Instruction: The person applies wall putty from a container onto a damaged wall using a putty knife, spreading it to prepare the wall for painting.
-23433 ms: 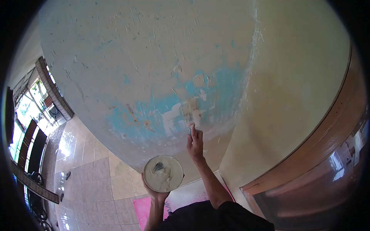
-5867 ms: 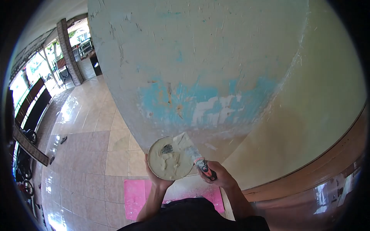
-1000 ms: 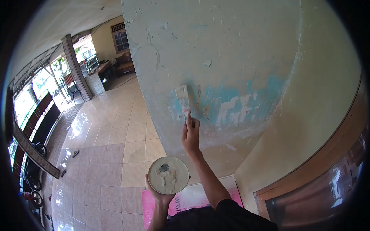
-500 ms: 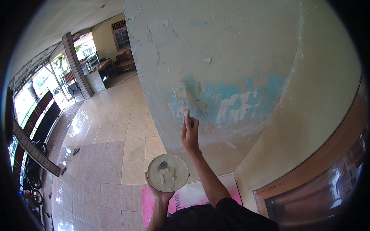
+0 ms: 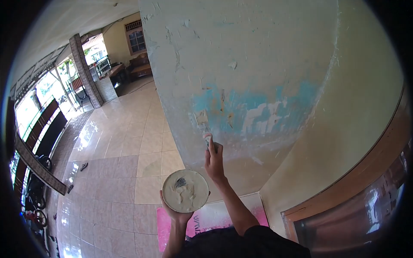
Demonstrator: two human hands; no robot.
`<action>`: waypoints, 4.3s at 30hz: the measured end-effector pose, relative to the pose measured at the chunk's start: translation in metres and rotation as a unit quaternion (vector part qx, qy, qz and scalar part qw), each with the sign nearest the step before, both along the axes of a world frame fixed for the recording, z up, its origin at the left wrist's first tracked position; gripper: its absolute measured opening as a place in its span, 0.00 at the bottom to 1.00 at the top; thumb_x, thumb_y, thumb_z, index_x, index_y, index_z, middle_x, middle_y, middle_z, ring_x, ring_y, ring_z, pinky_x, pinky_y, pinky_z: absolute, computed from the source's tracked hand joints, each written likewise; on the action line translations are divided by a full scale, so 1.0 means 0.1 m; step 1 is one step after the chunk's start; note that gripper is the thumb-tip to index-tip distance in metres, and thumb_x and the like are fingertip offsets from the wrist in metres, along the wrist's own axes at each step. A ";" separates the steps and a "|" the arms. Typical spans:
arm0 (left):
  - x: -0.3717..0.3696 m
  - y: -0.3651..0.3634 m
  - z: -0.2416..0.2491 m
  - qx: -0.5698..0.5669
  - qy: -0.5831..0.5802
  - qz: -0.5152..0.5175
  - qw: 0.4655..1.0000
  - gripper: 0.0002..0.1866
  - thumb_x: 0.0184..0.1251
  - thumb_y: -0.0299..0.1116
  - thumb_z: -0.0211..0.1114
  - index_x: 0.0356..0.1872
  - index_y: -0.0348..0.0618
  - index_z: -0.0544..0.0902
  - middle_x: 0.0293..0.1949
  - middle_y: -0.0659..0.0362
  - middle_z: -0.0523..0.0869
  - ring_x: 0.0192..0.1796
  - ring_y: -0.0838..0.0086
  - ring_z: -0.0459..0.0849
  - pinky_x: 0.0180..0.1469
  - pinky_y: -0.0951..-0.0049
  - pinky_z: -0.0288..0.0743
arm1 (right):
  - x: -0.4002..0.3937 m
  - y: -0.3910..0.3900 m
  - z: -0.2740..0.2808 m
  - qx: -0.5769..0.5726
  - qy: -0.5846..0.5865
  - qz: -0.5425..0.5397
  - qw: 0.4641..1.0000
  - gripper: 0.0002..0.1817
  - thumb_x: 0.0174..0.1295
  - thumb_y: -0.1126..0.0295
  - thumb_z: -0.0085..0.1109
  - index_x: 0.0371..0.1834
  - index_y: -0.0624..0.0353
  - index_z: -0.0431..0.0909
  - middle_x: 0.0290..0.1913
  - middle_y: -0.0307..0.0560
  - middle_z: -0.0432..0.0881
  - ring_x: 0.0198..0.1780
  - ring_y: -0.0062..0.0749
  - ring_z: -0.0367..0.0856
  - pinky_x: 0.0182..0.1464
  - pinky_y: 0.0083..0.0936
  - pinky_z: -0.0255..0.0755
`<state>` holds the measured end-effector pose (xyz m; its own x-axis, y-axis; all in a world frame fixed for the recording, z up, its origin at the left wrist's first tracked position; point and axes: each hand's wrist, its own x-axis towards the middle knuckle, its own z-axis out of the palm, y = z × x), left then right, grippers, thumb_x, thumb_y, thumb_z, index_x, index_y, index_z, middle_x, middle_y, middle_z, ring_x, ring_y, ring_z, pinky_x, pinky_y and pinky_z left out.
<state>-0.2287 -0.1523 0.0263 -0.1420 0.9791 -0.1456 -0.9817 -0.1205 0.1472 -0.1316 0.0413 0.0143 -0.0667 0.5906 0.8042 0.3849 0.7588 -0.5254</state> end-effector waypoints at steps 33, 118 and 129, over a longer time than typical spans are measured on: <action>-0.04 -0.03 0.26 0.018 -0.044 -0.123 0.991 0.39 0.62 0.69 0.47 0.67 0.53 0.68 0.64 0.58 0.72 0.65 0.59 0.69 0.66 0.49 0.62 | 0.54 -0.37 1.38 -0.084 0.134 0.063 0.985 0.18 0.70 0.72 0.47 0.62 0.60 0.64 0.40 0.44 0.77 0.33 0.20 0.73 0.35 0.17 0.68; 0.02 -0.01 -0.01 -0.001 -0.026 -0.053 0.998 0.41 0.60 0.69 0.49 0.68 0.52 0.65 0.66 0.56 0.66 0.68 0.55 0.63 0.69 0.42 0.56 | 0.37 0.63 1.01 0.124 -0.037 -0.172 0.976 0.31 0.66 0.81 0.47 0.73 0.57 0.58 0.54 0.58 0.61 0.51 0.46 0.64 0.52 0.32 0.65; 0.02 -0.01 -0.03 -0.014 -0.031 -0.056 0.998 0.40 0.60 0.69 0.48 0.67 0.53 0.66 0.65 0.57 0.68 0.67 0.55 0.64 0.68 0.43 0.58 | 0.45 0.82 1.43 0.155 0.003 -0.171 0.973 0.32 0.62 0.82 0.51 0.72 0.58 0.60 0.54 0.60 0.62 0.52 0.51 0.65 0.52 0.34 0.67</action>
